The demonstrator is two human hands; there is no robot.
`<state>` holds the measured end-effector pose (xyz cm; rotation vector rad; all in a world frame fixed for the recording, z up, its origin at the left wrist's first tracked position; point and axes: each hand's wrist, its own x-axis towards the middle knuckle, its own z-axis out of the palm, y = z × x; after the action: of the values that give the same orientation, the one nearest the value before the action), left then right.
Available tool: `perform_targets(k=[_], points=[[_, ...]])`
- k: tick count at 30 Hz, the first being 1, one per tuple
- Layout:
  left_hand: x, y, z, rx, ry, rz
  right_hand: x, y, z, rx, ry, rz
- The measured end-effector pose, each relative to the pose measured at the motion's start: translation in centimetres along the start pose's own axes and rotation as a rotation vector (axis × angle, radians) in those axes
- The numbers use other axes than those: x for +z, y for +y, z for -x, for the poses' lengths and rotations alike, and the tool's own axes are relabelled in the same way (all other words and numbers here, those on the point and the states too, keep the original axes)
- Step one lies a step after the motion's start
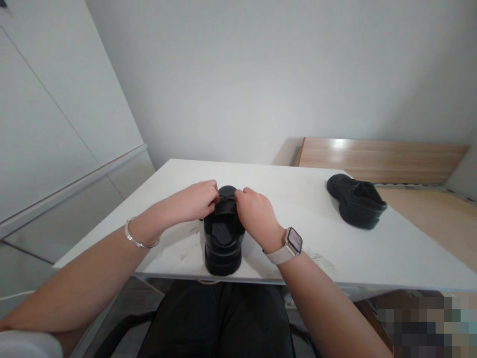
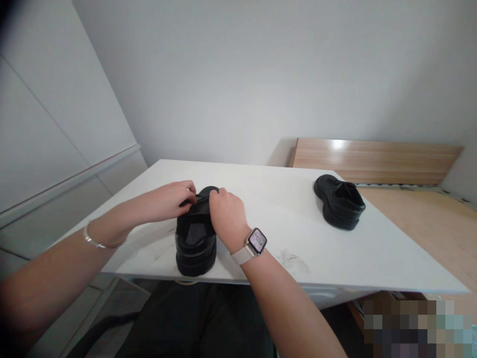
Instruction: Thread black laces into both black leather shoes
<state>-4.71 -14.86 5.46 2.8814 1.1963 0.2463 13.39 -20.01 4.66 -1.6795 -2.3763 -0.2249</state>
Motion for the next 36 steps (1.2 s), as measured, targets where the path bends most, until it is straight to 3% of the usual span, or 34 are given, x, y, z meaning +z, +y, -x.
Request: perform_targets(k=[8, 12, 15, 18, 22, 24, 25, 27, 29, 33, 36], points=[[-0.2, -0.6, -0.3, 0.011, -0.028, -0.003, 0.4, 0.5, 0.0, 0.001, 0.021, -0.037], [0.3, -0.2, -0.5, -0.032, 0.032, 0.0, 0.6, 0.5, 0.2, 0.011, 0.025, -0.042], [-0.2, 0.6, -0.4, -0.063, 0.145, 0.09, 0.6, 0.3, -0.1, 0.0, 0.106, -0.06], [-2.5, 1.5, -0.4, -0.079, 0.446, 0.355, -0.6, 0.1, -1.3, -0.017, 0.331, -0.245], [-7.6, 2.5, -0.6, 0.067, 1.103, 0.566, -5.1, -0.4, -3.4, -0.125, 0.726, -0.68], [-9.6, 3.1, -0.9, 0.195, 1.314, 0.584, -7.8, -1.0, -4.1, -0.191, 0.894, -0.837], [-10.2, 3.4, -1.1, 0.238, 1.342, 0.604, -8.9, -1.3, -4.4, -0.236, 0.956, -0.893], [-10.7, 4.0, -1.5, 0.282, 1.292, 0.673, -10.5, -2.0, -4.7, -0.31, 1.017, -0.95], [-10.4, 4.4, -1.9, 0.278, 1.18, 0.786, -11.1, -2.6, -4.8, -0.344, 0.992, -0.936], [-9.1, 4.7, -2.1, 0.3, 0.993, 1.088, -10.2, -2.8, -4.8, -0.276, 0.913, -0.829], [-8.7, 4.6, -1.9, 0.236, 0.864, 1.151, -9.1, -2.3, -4.9, -0.299, 0.88, -0.945]])
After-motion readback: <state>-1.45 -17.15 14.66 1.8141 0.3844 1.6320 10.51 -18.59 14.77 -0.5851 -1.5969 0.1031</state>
